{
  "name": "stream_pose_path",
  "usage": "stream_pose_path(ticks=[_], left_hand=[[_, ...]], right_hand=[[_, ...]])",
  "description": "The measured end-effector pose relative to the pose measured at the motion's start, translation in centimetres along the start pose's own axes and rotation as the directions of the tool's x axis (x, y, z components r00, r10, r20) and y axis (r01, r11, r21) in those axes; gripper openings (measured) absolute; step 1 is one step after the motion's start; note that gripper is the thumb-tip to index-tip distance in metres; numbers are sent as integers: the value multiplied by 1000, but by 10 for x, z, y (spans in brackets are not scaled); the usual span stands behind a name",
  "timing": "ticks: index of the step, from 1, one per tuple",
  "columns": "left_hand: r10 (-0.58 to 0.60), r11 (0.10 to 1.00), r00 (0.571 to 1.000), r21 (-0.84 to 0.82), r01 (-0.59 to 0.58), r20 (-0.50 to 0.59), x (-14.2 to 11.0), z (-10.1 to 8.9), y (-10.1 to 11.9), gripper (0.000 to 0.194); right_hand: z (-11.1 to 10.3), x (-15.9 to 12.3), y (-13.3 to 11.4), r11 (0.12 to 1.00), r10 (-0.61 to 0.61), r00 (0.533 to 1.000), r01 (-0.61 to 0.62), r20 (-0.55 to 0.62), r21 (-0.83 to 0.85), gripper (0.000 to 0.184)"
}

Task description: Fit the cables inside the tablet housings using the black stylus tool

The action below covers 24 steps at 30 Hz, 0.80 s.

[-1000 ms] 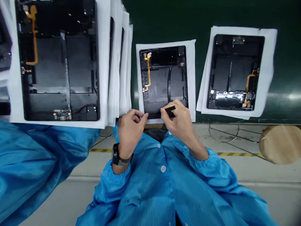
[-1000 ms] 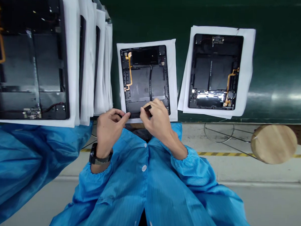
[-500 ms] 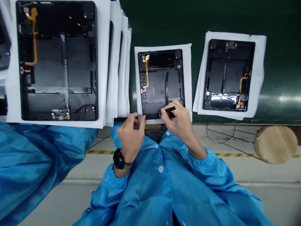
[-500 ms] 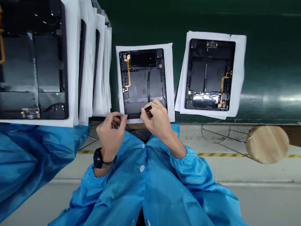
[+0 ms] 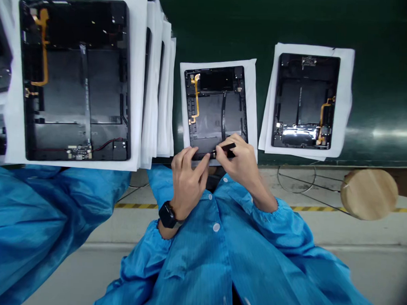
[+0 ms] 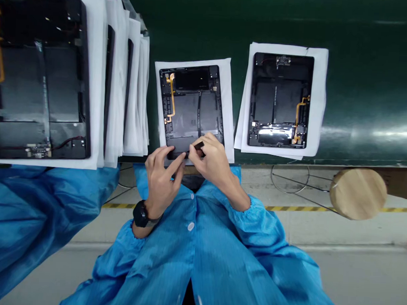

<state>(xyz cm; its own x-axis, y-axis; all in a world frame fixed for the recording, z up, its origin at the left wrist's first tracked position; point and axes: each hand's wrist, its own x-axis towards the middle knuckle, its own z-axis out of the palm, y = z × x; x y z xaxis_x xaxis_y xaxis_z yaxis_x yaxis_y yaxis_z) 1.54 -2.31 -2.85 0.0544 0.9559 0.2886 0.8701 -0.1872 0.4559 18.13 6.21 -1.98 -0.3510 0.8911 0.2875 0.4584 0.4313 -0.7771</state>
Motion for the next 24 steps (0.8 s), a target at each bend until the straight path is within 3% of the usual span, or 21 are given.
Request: stream_pose_path(ticks=[14,24], left_hand=[[36,999,998,1,-36,51,5,-4,-5,34],[86,989,991,107,-97,102,3,-6,-6,38]], right_hand=[[-2,0,4,996,7,1000,-7,6,88,22],[-4,-1,3,995,-4,1000,5,-9,95,23]])
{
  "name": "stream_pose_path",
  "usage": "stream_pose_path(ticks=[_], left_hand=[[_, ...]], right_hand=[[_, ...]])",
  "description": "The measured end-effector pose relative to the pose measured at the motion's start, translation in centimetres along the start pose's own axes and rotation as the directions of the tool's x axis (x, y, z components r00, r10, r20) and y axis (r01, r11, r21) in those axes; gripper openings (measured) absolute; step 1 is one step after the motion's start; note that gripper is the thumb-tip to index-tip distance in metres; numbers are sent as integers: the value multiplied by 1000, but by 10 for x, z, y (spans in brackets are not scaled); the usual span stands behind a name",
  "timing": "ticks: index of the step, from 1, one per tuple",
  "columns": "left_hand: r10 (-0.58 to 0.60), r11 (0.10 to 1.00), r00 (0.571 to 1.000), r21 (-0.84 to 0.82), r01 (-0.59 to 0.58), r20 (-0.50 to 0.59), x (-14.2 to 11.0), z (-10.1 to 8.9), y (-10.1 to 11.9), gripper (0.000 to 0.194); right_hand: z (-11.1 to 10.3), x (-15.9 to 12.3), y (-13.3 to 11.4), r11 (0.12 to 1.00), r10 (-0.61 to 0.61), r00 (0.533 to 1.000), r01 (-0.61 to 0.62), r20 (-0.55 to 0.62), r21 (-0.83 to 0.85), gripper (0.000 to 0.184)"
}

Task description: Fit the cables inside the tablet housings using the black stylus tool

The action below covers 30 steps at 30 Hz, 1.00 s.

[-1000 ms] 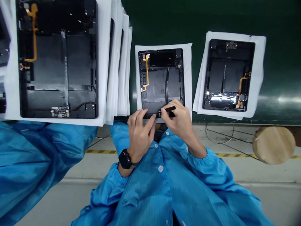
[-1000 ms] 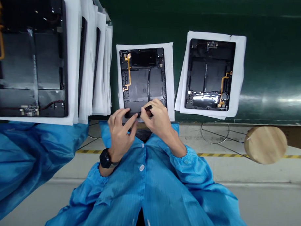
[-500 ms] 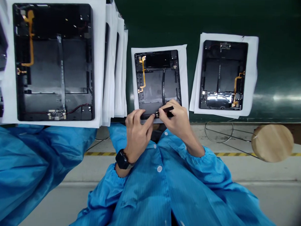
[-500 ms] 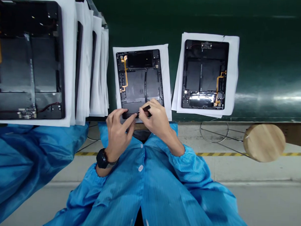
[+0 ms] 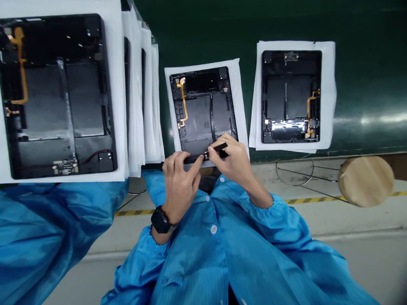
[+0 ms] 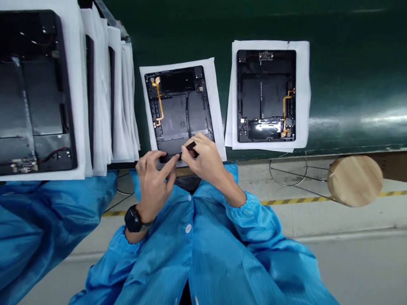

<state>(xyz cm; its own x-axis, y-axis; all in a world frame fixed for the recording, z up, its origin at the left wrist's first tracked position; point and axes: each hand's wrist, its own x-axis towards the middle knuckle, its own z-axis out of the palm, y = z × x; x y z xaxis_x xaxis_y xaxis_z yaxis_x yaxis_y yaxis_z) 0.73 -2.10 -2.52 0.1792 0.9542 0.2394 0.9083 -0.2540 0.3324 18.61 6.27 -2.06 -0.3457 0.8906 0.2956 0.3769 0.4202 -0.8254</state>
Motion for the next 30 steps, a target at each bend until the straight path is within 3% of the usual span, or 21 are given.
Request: stream_pose_path(ticks=[10,18,25,30], left_hand=[[176,982,983,66,-179,57,4,-6,-11,45],[128,992,988,-22,-127,82,4,-7,-13,49],[142,983,990,-114,-142,-3,-3,-5,-19,53],[121,988,993,-94,-120,9,-2,-4,-17,51]], right_hand=[[2,-3,1,999,8,999,-6,-46,32,23],[2,-4,3,999,-10,999,11,-40,33,22],[5,-2,3,1000,-11,1000,11,-10,24,20],[4,1,0,1000,2,1000,-2,1,6,22]])
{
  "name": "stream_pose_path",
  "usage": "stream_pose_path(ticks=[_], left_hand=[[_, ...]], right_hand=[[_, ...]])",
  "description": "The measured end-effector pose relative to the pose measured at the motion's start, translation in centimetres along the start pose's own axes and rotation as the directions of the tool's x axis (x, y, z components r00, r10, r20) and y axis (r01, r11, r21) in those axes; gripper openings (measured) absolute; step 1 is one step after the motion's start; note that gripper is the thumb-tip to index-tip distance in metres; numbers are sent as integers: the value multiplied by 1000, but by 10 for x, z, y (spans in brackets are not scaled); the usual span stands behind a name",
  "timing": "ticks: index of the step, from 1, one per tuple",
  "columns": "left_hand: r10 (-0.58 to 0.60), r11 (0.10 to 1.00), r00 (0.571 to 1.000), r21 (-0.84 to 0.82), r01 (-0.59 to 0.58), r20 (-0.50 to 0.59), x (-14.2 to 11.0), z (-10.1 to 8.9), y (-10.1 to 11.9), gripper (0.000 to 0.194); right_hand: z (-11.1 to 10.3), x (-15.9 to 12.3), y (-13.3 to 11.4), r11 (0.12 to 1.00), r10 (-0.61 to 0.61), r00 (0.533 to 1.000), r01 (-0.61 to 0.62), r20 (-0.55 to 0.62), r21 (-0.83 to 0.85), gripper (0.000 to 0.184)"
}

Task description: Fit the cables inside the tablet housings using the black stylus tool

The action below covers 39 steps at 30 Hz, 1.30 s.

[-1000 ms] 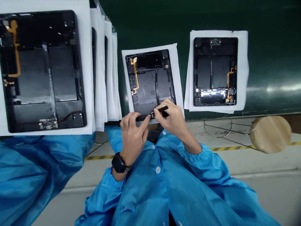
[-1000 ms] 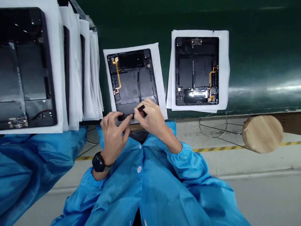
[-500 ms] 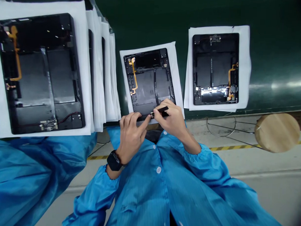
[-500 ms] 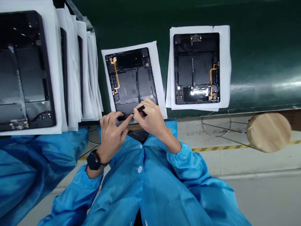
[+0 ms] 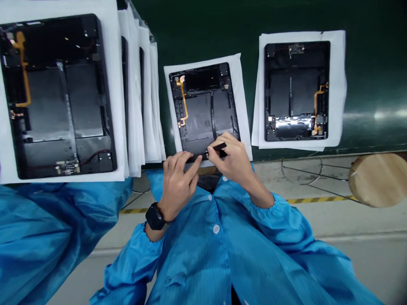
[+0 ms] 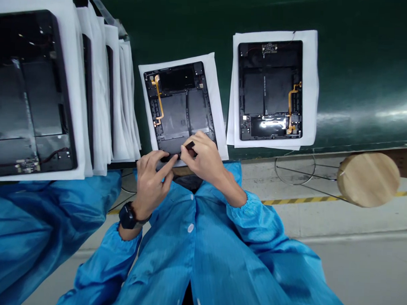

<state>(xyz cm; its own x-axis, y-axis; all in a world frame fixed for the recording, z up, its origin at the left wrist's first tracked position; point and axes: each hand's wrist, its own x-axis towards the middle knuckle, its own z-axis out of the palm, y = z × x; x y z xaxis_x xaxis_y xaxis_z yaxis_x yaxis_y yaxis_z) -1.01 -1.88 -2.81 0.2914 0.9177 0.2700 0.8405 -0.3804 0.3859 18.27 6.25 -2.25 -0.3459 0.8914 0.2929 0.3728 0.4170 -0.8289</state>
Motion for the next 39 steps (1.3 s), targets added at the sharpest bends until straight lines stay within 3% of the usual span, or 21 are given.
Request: stream_pose_path(ticks=[6,19,30,39], left_hand=[[17,1000,1000,25,-16,-9,4,0,2,41],[-43,997,998,-71,39,-48,4,2,0,44],[-6,998,996,-66,0,-86,4,3,-3,43],[8,1000,998,-3,-8,-57,4,2,-1,42]], right_hand=[[-2,-1,2,1000,-28,1000,28,-1,-7,22],[-2,4,-1,999,47,998,-46,31,-29,28],[-1,3,0,1000,18,998,-17,54,-4,24],[-6,3,2,998,24,999,-26,39,52,21]])
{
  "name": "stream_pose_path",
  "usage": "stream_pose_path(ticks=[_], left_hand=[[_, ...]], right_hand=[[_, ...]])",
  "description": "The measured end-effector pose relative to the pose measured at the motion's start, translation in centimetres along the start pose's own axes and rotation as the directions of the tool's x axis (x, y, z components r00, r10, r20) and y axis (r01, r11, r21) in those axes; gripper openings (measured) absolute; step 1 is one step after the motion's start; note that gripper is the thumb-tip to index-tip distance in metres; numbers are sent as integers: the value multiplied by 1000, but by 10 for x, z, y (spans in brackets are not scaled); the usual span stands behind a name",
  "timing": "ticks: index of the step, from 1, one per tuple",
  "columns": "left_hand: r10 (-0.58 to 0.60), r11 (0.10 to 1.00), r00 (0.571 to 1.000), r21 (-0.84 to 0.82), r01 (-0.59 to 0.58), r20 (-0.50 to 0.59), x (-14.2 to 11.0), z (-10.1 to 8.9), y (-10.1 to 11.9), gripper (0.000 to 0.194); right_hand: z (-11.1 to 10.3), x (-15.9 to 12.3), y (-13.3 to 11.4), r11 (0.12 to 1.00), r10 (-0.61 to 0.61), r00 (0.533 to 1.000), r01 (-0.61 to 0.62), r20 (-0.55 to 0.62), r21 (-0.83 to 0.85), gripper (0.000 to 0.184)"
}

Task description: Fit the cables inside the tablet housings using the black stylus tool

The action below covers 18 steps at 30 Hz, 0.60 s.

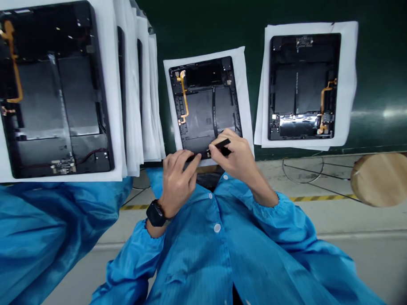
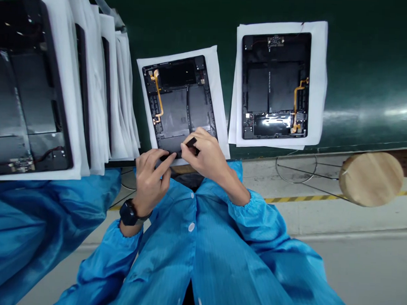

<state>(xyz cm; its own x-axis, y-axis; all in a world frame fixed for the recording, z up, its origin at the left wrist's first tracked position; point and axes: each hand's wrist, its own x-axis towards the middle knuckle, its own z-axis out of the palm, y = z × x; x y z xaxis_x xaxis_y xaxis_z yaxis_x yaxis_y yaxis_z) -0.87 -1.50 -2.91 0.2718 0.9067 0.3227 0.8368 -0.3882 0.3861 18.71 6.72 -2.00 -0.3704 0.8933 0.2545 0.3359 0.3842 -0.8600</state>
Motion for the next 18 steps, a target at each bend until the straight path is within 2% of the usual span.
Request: stream_pose_path(ticks=[3,9,18], left_hand=[[3,1000,1000,2,-3,0,0,1,0,43],[1,1000,1000,-12,-1,-12,-1,1,-1,43],[11,998,999,-69,-15,-53,-7,3,-5,47]], right_hand=[[1,0,-1,1000,-1,1000,1,17,6,21],[7,1,-3,995,-30,998,34,48,-96,24],[8,2,-4,992,-29,997,37,65,-118,24]])
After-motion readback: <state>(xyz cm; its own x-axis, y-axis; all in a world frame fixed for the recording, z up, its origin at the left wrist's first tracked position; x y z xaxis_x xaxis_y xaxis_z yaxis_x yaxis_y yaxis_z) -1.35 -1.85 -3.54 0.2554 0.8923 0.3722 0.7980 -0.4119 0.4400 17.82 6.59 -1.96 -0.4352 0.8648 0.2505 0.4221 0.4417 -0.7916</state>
